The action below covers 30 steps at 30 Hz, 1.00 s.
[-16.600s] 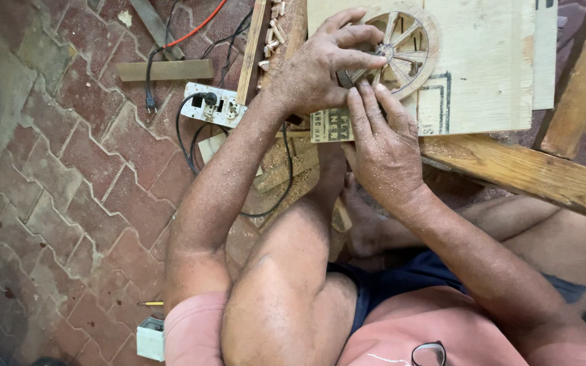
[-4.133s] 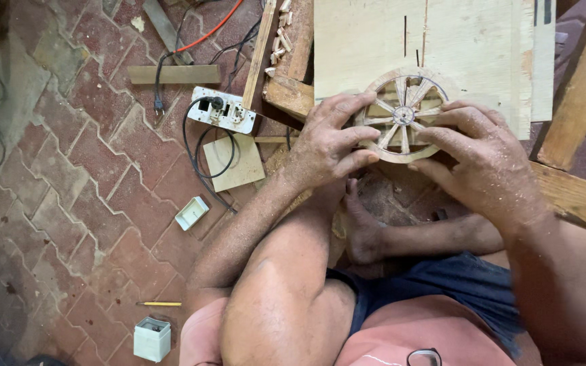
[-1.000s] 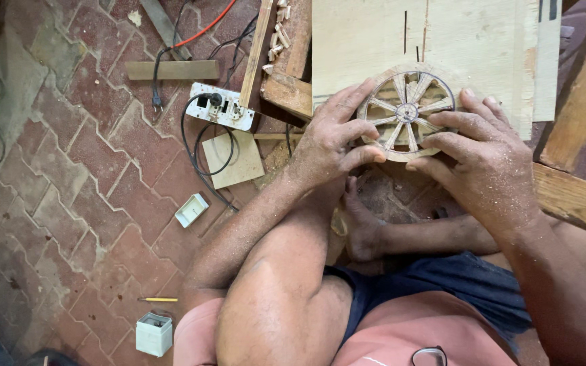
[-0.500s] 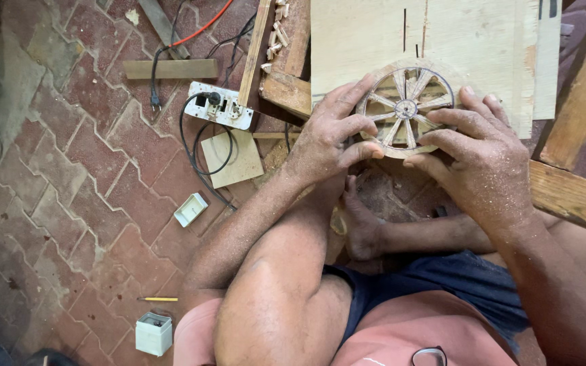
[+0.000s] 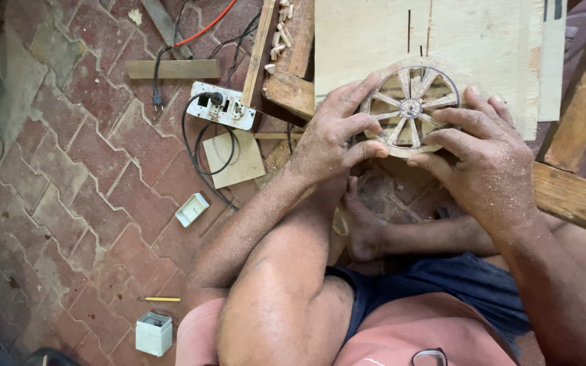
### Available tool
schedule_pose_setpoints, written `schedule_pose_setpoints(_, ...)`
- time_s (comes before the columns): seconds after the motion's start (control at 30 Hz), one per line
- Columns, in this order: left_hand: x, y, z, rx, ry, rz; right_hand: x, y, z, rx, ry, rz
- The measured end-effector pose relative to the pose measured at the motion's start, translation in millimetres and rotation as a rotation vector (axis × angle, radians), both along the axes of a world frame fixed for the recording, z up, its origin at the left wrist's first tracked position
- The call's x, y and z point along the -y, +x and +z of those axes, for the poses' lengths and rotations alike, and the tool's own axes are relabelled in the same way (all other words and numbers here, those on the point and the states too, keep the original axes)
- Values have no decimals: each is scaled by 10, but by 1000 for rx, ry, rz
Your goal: The person sits on the floor holding a small wooden spoked wheel and rubs and turns its spokes and rim by hand, working the surface of the wheel against a board on the workbench. They rotate the wheel repeatedly to treat different spokes and the outer rim.
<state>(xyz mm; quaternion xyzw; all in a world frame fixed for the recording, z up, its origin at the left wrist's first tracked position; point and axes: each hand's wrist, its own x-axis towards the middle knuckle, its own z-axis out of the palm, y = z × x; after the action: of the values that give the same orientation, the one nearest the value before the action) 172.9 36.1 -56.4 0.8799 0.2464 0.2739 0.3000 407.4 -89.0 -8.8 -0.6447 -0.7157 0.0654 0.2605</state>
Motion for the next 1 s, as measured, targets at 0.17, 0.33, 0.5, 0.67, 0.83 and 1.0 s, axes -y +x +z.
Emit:
schedule_pose_setpoints(0.17,-8,-10,-11,-8,1,-4,7,-2,17,-32,2,3)
schedule_pose_setpoints(0.33,5,26,-48,-30,7,21,13,6,30,-23,-5,0)
schedule_pose_setpoints(0.5,-4,22,-57,-13,21,12,13,12,31,-11,-12,2)
schedule_pose_setpoints(0.67,10,16,-21,-5,23,14,7,9,54,-29,-7,10)
schedule_pose_setpoints(0.83,19,24,2,-8,18,26,-6,7,118,-37,-12,20)
schedule_pose_setpoints(1.0,21,27,8,7,23,24,-15,1,159,-31,7,24)
